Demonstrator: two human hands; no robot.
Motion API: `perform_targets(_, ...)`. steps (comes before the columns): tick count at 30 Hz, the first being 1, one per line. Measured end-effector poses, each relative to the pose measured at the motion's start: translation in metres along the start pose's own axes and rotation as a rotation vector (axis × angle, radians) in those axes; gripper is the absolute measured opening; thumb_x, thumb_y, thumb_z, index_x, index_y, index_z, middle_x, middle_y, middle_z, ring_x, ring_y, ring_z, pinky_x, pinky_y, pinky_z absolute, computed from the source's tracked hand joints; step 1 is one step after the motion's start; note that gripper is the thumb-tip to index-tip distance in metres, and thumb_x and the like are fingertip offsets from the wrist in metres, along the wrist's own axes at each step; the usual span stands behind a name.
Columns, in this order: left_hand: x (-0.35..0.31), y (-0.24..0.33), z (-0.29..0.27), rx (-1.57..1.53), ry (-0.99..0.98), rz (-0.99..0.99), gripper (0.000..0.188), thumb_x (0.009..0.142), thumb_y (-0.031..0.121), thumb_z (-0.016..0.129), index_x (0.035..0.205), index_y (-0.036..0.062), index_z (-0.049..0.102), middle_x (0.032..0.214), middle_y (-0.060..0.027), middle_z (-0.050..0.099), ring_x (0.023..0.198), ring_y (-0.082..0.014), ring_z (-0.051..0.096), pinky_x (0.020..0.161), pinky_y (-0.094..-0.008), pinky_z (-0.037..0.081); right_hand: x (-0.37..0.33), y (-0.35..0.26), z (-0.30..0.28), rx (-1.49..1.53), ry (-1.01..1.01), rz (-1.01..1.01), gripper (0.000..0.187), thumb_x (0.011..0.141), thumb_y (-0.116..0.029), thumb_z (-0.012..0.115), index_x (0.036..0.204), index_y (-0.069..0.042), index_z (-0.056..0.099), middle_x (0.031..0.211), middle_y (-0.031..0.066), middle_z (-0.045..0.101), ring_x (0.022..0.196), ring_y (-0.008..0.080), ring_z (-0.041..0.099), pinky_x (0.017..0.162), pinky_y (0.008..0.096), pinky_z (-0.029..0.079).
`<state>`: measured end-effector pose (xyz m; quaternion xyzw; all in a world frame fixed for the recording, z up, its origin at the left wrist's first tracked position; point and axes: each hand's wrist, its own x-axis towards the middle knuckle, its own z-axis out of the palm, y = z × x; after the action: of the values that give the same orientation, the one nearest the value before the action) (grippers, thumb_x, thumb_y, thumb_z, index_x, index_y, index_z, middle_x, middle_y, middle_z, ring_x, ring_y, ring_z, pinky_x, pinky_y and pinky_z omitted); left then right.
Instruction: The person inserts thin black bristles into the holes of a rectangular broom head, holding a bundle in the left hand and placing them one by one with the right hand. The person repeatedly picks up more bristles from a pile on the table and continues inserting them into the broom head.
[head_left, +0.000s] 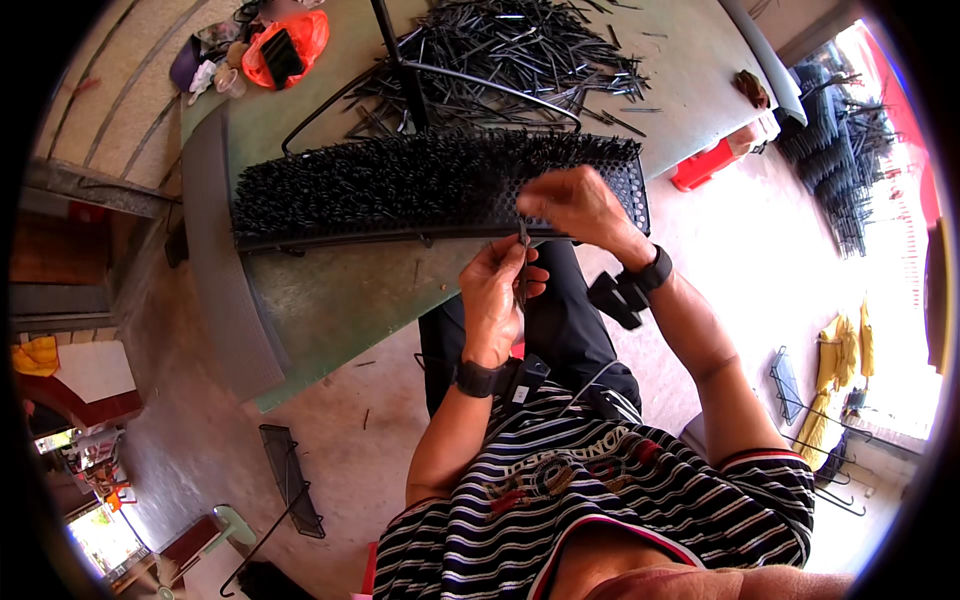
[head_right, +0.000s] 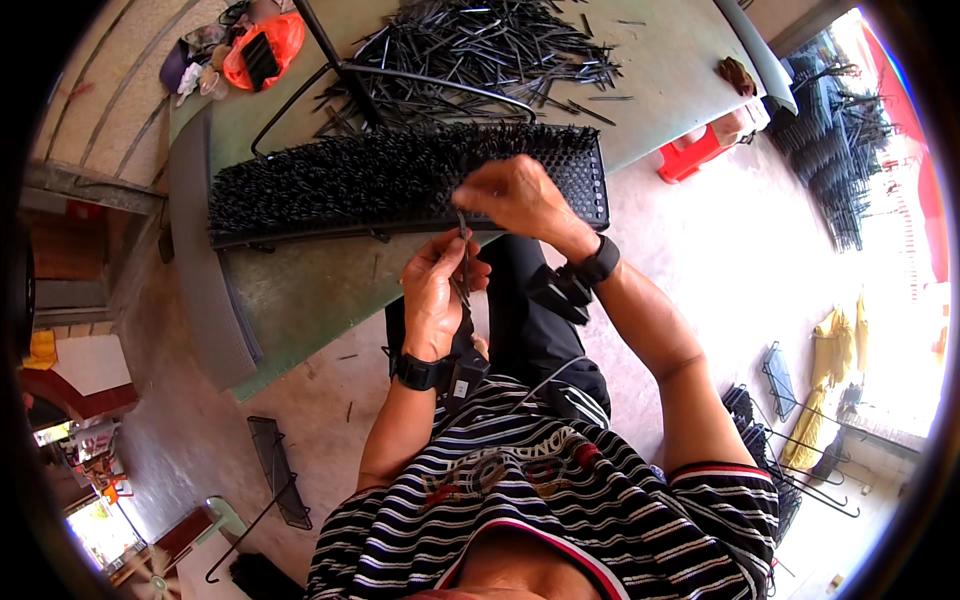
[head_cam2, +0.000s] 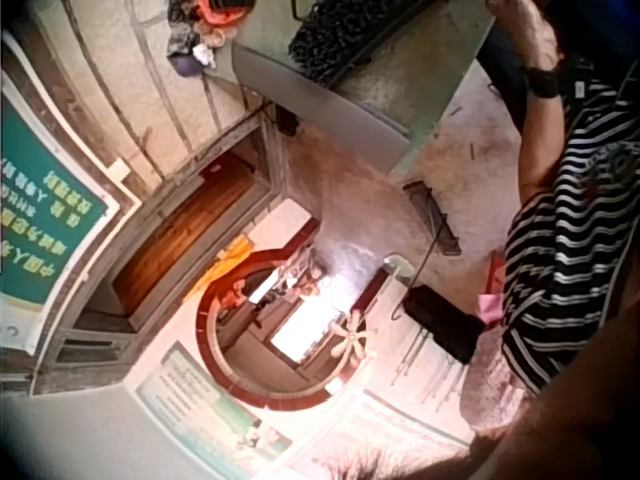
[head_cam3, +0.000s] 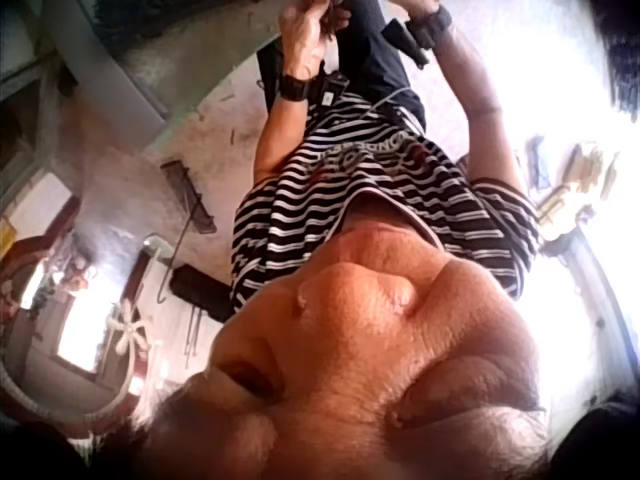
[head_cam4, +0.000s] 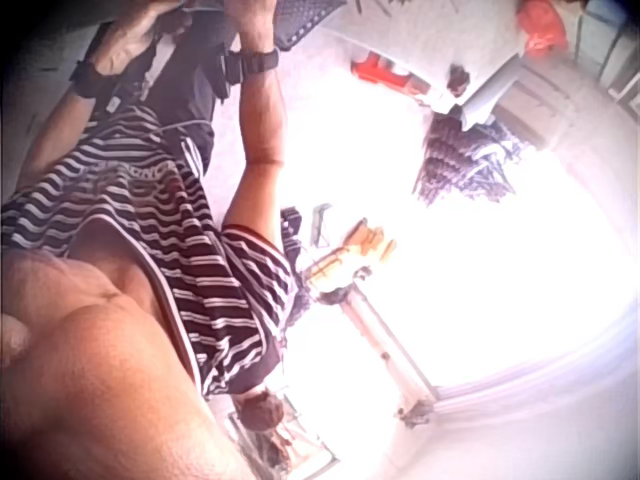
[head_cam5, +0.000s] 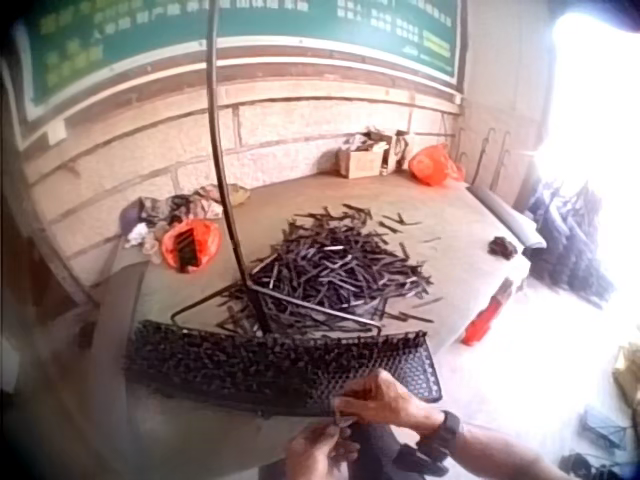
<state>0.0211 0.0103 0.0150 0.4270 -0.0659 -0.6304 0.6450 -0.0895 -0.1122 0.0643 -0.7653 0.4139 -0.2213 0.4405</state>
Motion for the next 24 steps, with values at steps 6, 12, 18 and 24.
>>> perform_targets(6,0.001,-0.013,-0.003,0.153,-0.124,0.031,0.017,0.086,0.007,0.06,0.102,0.0004,0.063,0.084,-0.0091,0.065,0.064,-0.016,0.063,0.058,-0.0267,0.054,-0.006,0.007,-0.011,0.426,0.028,0.285,0.023,0.087,-0.018,0.061,0.085,0.004,0.065,0.067,0.0044,0.063,0.051,0.0084,0.057,0.046,0.0207,0.045)
perform_targets(12,0.001,-0.017,-0.015,0.207,-0.088,-0.003,0.02,0.087,0.009,0.06,0.105,0.0004,0.063,0.084,-0.009,0.066,0.064,-0.0159,0.064,0.059,-0.0262,0.054,0.003,0.006,-0.006,0.491,0.404,-0.033,0.017,0.089,-0.011,0.056,0.099,0.003,0.059,0.073,0.009,0.065,0.063,0.0147,0.066,0.055,0.0219,0.052)
perform_targets(18,-0.001,-0.013,-0.019,0.169,-0.049,-0.021,0.019,0.09,0.01,0.055,0.104,0.0004,0.062,0.085,-0.0091,0.066,0.064,-0.0164,0.064,0.058,-0.027,0.054,0.012,0.016,0.017,0.155,0.528,-0.246,0.013,0.088,-0.004,0.055,0.099,0.0,0.048,0.074,0.011,0.065,0.071,0.0163,0.069,0.056,0.0233,0.05)
perform_targets(24,-0.001,-0.005,-0.018,0.131,-0.017,-0.019,0.019,0.091,0.011,0.053,0.103,0.0005,0.062,0.083,-0.0083,0.066,0.063,-0.0158,0.063,0.056,-0.027,0.053,0.02,0.02,0.024,0.016,0.5,-0.291,0.01,0.086,-0.005,0.058,0.094,-0.001,0.054,0.074,0.0118,0.064,0.066,0.0214,0.068,0.053,0.0272,0.05)
